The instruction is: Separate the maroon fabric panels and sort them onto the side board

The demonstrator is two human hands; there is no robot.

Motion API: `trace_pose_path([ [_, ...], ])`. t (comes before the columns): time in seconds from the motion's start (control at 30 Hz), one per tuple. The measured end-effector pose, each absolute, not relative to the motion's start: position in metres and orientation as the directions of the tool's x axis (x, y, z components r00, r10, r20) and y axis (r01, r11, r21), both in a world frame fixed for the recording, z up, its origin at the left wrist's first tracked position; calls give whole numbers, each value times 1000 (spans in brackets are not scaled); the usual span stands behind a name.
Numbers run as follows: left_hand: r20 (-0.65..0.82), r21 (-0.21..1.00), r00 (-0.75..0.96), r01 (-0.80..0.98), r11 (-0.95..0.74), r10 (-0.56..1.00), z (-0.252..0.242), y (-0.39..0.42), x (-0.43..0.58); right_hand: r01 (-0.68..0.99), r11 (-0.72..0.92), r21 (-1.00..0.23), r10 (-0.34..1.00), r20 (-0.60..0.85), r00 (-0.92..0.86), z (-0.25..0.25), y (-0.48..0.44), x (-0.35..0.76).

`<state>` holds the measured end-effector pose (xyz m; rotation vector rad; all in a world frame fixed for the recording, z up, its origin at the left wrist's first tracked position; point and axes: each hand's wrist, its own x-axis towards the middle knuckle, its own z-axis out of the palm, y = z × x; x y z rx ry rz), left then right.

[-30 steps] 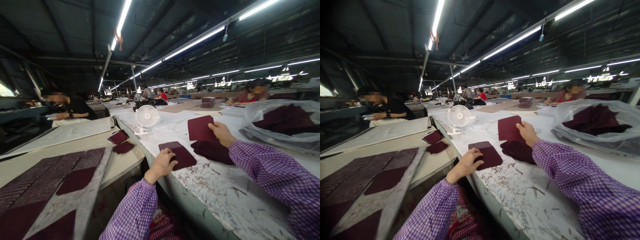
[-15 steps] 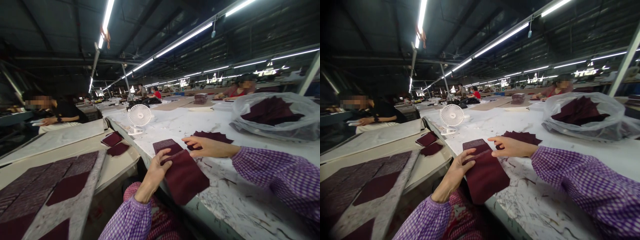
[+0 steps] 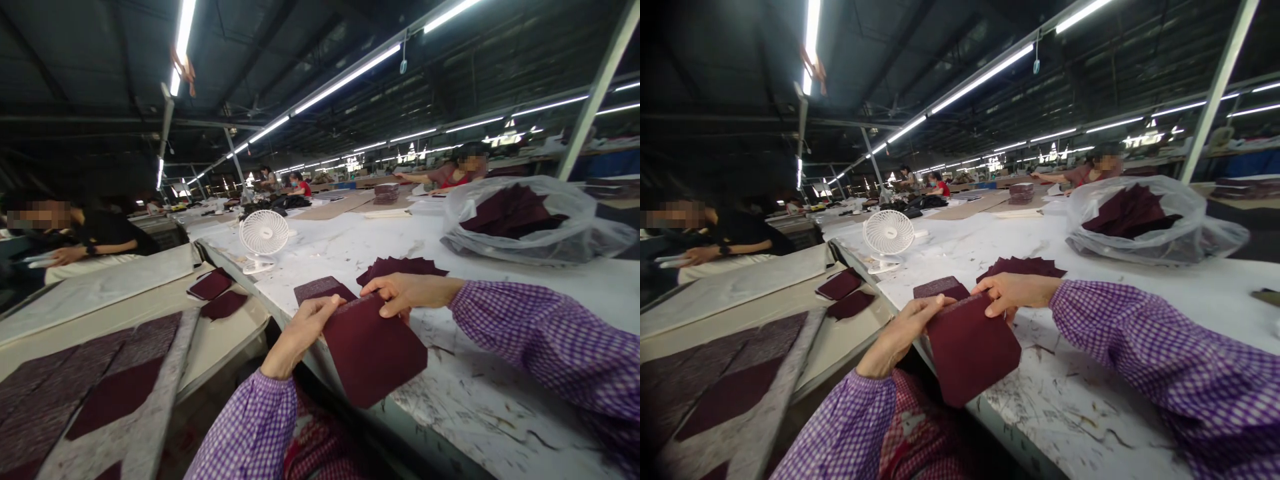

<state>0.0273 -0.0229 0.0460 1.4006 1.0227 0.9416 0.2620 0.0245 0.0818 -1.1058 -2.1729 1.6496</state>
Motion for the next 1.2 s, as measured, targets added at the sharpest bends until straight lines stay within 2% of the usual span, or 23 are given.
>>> trace_pose_path([
  [0.1, 108, 913, 352, 336, -233, 930, 41, -9, 39, 505, 190, -842, 680, -258, -686, 71, 32, 264],
  [0.23, 240, 746, 268, 565, -354, 933, 31, 1, 60, 570, 354, -741, 702, -192, -686, 63, 38, 266],
  [0.37, 367, 535, 290, 712, -455, 884, 23, 1, 75, 638, 545, -544, 712, -101, -695, 67, 41, 273],
  [0.47, 380, 391, 335, 787, -478, 862, 20, -1, 77, 644, 681, -348, 696, 31, -718, 70, 46, 279],
  [0.57, 379, 307, 365, 817, -488, 850, 19, -2, 77, 600, 763, -240, 634, 98, -767, 66, 51, 280],
  [0.7, 387, 271, 376, 826, -494, 842, 18, -2, 77, 574, 805, -150, 592, 141, -793, 59, 52, 275],
  [0.97, 374, 247, 383, 837, -488, 845, 16, -1, 78, 573, 818, -56, 573, 167, -802, 54, 48, 272],
  [1.2, 377, 245, 428, 809, -534, 821, 14, -2, 75, 480, 830, 283, 442, 190, -877, 43, 40, 272],
])
